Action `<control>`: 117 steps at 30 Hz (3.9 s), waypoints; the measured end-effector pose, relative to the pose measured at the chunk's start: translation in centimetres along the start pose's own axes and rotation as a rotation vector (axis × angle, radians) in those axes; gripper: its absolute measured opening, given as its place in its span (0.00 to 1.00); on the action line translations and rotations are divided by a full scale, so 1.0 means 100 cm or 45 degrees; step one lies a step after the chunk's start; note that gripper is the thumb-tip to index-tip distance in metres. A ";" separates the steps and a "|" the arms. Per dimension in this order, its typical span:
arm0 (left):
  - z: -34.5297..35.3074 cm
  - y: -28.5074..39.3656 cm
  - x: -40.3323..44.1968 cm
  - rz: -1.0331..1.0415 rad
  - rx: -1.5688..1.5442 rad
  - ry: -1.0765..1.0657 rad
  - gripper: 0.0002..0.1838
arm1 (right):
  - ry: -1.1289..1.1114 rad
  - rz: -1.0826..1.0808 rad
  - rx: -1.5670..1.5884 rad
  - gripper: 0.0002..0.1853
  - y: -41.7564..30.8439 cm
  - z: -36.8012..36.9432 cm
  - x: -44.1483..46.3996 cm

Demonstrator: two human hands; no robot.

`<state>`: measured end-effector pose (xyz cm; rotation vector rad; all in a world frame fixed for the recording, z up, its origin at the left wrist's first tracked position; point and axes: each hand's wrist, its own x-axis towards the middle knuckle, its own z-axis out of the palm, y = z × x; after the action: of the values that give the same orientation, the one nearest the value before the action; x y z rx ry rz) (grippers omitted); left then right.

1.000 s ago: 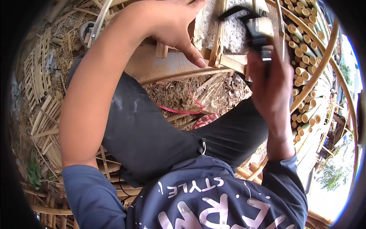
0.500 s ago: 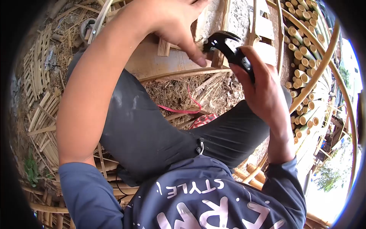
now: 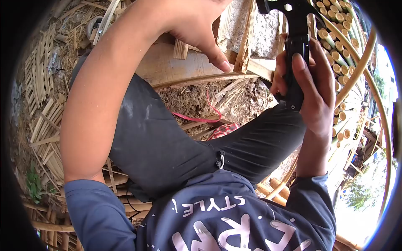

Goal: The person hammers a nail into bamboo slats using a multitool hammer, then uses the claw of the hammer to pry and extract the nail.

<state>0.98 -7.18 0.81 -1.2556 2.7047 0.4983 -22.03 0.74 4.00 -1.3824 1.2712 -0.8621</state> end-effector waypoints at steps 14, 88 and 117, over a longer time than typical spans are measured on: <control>-0.017 0.003 -0.003 0.016 -0.148 -0.074 0.86 | 0.198 -0.282 -0.614 0.25 0.018 0.000 -0.004; 0.006 0.006 -0.001 -0.080 0.092 -0.042 0.87 | -0.065 -0.483 -0.814 0.26 0.025 -0.003 -0.014; 0.004 -0.007 0.010 0.037 -0.083 -0.079 0.87 | -0.024 -0.514 -0.856 0.27 0.011 -0.013 -0.010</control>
<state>0.80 -8.18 0.04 -1.1965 2.6792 0.6233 -23.69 1.58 3.39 -2.2299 1.3500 -0.7014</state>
